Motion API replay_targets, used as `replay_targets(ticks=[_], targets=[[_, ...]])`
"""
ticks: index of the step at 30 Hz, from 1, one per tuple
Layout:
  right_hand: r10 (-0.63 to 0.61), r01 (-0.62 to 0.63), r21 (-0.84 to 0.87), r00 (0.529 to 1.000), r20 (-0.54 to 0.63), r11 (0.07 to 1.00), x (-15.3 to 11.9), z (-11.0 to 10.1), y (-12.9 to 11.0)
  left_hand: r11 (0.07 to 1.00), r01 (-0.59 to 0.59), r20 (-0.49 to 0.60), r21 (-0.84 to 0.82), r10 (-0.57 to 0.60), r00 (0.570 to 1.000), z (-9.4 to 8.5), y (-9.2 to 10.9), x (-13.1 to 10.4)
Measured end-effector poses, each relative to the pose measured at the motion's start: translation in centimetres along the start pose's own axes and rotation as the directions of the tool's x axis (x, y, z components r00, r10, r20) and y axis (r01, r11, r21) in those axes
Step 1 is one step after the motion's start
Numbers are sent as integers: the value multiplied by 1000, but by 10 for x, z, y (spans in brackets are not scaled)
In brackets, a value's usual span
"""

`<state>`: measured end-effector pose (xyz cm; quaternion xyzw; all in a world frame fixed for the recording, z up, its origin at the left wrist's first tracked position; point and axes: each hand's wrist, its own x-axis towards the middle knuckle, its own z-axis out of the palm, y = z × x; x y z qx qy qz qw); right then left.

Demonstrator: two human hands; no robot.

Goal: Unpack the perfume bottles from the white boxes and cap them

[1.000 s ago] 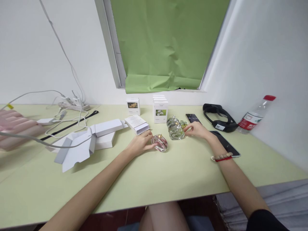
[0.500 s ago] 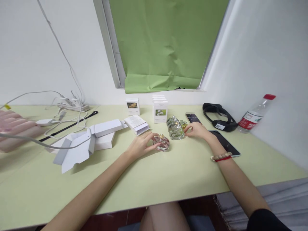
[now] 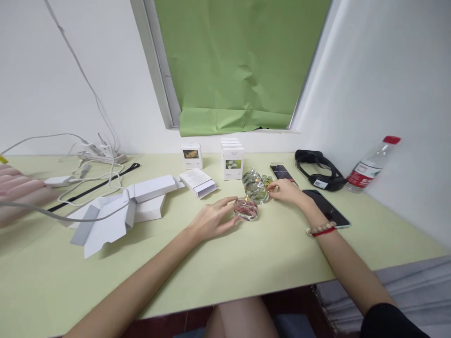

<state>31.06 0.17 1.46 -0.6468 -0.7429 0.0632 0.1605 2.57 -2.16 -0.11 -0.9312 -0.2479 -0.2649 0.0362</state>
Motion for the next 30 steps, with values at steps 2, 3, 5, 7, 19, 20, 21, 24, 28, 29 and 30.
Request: replay_targets(ticks=[2,3,5,7,19,20,21,24,28,29,30], targets=[[-14,14,32,1000,-9,999,1,0,2,1000,-8,-3,11,8,1000,-1,3,0],[-22,22,58,1000,-6,998,1,0,3,1000,-8,-5,11,8,1000,-1,5,1],[-39,38,116,999,10,993,3,1,5,1000,-4,6,1,4,1000,-2,7,1],[-47,44,160,999,16,986,4,2,8,1000,-5,30,-9,6,1000,-1,9,1],[-30,32,141,999,-14,990,8,5,13,1000,-11,151,-5,11,988,1,18,4],[-27,29,131,999,-18,991,7,5,12,1000,-7,164,-5,8,986,2,19,4],[-23,25,121,1000,-19,992,6,4,10,1000,-4,172,-9,5,985,2,20,4],[-4,6,101,1000,-14,995,5,1,8,999,31,190,-45,-22,982,4,25,4],[48,-40,65,992,-114,997,4,-3,12,993,100,215,-55,-86,973,8,34,5],[59,-48,65,984,-170,997,4,-3,13,993,106,211,-47,-94,973,10,36,5],[70,-54,78,971,-229,996,5,-2,14,993,110,207,-40,-99,973,12,37,5]])
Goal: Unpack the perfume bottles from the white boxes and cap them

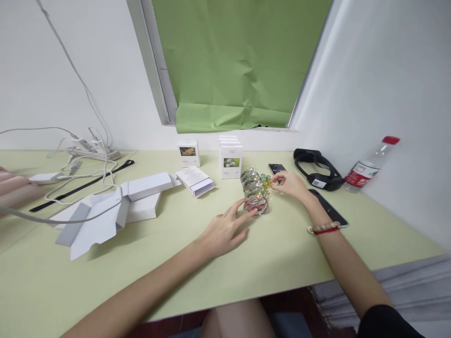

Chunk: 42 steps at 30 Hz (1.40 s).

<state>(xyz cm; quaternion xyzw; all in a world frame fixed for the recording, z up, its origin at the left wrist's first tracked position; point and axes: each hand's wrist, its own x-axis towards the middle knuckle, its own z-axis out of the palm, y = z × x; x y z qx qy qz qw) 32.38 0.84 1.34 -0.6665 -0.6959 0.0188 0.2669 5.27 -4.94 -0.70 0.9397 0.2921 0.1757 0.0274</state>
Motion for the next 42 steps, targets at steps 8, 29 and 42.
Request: replay_targets(ticks=[8,29,42], targets=[[145,-144,160,989,8,977,1,21,0,999,47,-6,-15,-47,999,8,3,2],[-30,100,209,949,-315,973,-6,34,-18,995,28,-53,93,-23,998,10,5,1],[-97,201,232,914,-394,952,-14,37,-23,767,626,-302,140,-569,765,-13,-113,-20]])
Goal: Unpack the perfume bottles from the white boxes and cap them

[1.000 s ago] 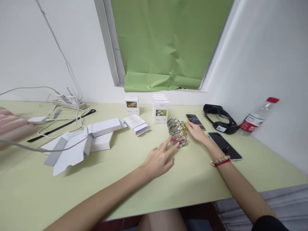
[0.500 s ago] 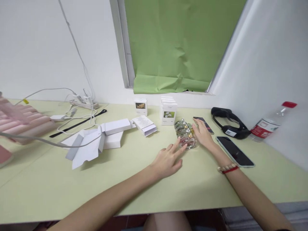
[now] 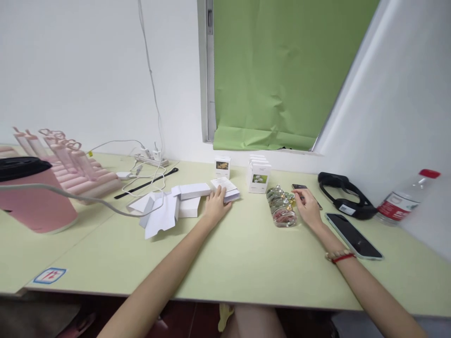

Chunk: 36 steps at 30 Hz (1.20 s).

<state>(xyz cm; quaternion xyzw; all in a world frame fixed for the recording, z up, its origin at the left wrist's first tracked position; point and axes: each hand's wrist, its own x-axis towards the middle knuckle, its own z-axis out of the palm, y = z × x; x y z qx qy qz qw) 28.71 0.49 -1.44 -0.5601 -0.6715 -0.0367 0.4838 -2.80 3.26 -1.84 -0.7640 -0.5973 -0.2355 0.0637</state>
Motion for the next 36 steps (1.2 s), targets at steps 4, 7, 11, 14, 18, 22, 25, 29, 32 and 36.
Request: replay_targets(ticks=[4,7,11,14,18,22,25,29,32,36], targets=[[5,-1,54,997,-77,999,-5,1,-3,997,-64,-19,-52,63,998,-4,-2,-2],[14,-3,91,993,-120,996,-8,3,-5,988,-146,-37,-54,144,989,-10,9,-6],[24,-8,119,991,-130,993,-10,6,-10,899,-427,-20,-100,427,904,-17,25,-13],[24,-7,133,991,-129,991,-10,8,-15,834,-537,-98,-125,528,843,-20,32,-16],[-19,37,132,991,-131,991,-11,9,-23,858,-509,-132,-72,498,857,-19,32,-16],[-115,133,128,983,-141,983,-14,7,-34,905,-422,-33,-53,421,906,-12,28,-16],[-215,233,59,951,-222,971,-15,5,-45,938,-345,35,-20,345,938,-6,27,-16],[-329,337,-28,894,-304,941,-18,3,-61,938,-346,65,24,344,937,-4,29,-13],[-401,407,-31,878,-262,913,-21,5,-73,926,-375,51,48,373,927,-6,32,-13],[-436,444,-6,878,-197,896,-27,10,-84,908,-413,35,68,411,911,-11,36,-15]])
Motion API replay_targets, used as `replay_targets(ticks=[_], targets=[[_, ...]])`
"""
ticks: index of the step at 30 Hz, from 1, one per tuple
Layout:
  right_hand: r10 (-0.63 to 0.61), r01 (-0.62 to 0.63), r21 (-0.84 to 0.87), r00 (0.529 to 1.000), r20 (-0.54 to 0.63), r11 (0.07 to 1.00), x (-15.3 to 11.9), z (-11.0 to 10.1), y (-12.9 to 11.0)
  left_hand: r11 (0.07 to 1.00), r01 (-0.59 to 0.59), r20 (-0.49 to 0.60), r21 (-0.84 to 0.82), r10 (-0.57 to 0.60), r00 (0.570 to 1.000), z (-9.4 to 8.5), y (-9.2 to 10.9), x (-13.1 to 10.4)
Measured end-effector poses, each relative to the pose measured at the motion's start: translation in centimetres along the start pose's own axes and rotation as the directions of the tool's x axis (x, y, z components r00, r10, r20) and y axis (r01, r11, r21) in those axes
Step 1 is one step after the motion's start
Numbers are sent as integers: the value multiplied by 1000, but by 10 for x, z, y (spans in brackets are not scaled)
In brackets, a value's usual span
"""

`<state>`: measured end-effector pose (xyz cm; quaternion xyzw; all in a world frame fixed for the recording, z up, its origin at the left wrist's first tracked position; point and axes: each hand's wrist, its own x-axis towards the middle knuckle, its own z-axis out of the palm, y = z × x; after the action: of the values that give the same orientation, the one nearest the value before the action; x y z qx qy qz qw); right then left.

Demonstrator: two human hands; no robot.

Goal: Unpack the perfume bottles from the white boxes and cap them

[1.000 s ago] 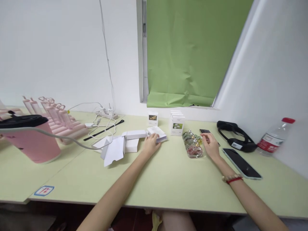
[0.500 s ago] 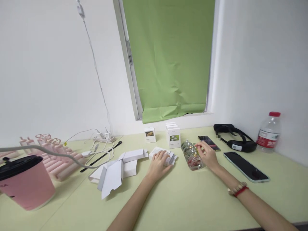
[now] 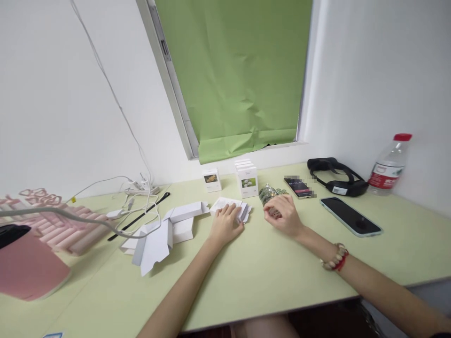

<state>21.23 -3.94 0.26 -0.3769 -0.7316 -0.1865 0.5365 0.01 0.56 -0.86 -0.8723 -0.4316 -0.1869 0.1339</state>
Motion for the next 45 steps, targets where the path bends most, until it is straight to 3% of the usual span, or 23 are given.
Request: replay_targets(ticks=[9,16,26,34,40,45], targets=[[-55,60,-12,971,233,998,-6,6,4,993,-118,65,-13,118,991,-15,13,-2],[-166,173,28,868,469,984,-7,5,2,982,-186,100,-23,187,977,-20,35,0],[-183,153,101,807,561,983,-9,1,-2,982,-175,99,-70,182,978,-19,39,-1],[-143,143,46,800,583,989,-5,-1,-2,989,-137,107,-63,143,984,-14,43,-2],[-134,169,0,779,613,986,-7,-2,-7,986,-140,99,-89,149,984,-22,44,0],[-146,210,-32,771,620,977,-8,-1,-16,995,-75,112,-67,82,990,-27,44,0]])
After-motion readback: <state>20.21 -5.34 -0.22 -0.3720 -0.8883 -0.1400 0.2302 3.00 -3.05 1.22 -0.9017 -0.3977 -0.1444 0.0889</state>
